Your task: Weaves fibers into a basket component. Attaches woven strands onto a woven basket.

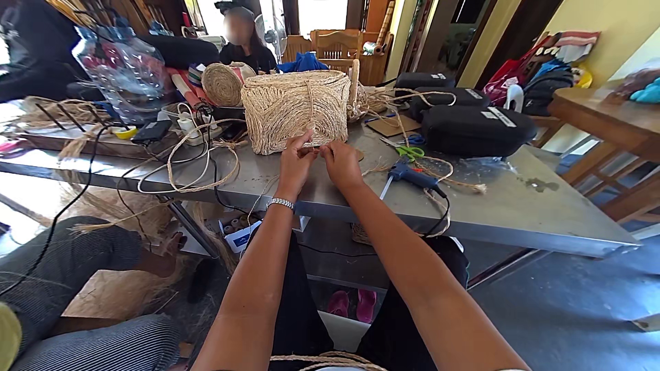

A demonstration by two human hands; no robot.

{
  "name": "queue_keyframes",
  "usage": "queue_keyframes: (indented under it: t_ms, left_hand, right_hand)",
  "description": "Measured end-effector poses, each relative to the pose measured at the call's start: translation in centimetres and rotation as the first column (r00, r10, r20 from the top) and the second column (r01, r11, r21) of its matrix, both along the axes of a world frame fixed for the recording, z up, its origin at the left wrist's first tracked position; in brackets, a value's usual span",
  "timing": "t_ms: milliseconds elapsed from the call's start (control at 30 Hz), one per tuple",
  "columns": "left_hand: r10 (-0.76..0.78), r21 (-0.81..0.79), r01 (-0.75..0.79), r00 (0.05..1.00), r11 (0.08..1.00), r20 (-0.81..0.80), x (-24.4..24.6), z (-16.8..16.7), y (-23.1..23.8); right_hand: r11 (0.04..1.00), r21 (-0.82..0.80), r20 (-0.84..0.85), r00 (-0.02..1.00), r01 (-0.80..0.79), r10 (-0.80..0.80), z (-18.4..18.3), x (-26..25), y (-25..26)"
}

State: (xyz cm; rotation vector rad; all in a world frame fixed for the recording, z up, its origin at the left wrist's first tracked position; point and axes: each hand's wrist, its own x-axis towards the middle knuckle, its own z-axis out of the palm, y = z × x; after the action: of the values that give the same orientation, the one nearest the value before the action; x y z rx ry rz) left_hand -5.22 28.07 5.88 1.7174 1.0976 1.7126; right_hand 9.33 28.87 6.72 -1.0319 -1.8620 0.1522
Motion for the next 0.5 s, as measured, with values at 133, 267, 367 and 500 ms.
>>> queue_keyframes:
  t_ms: [133, 267, 367, 500]
  left_hand:
    - [-0.018, 0.011, 0.017, 0.999, 1.0, 0.041, 0.0, -0.03, 0.07]
    - [-0.025, 0.015, 0.024, 0.997, 1.0, 0.073, -0.1, -0.09, 0.13]
    - [-0.044, 0.007, 0.043, 0.995, 0.999, 0.092, 0.01, 0.04, -0.11]
    - [-0.06, 0.005, 0.06, 0.993, 0.998, 0.105, -0.1, 0.03, -0.19]
  right_hand:
    - [0.993, -0.097, 0.115, 0.992, 0.065, -0.054, 0.45, -0.18, -0.47]
    - [1.0, 0.01, 0.12, 0.993, 0.013, -0.014, -0.03, -0.28, -0.01]
    - [0.997, 0.077, 0.096, 0.995, -0.016, 0.009, 0.21, -0.21, -0.21]
    - [0.995, 0.097, 0.048, 0.999, -0.02, 0.015, 0.19, -0.31, -0.38]
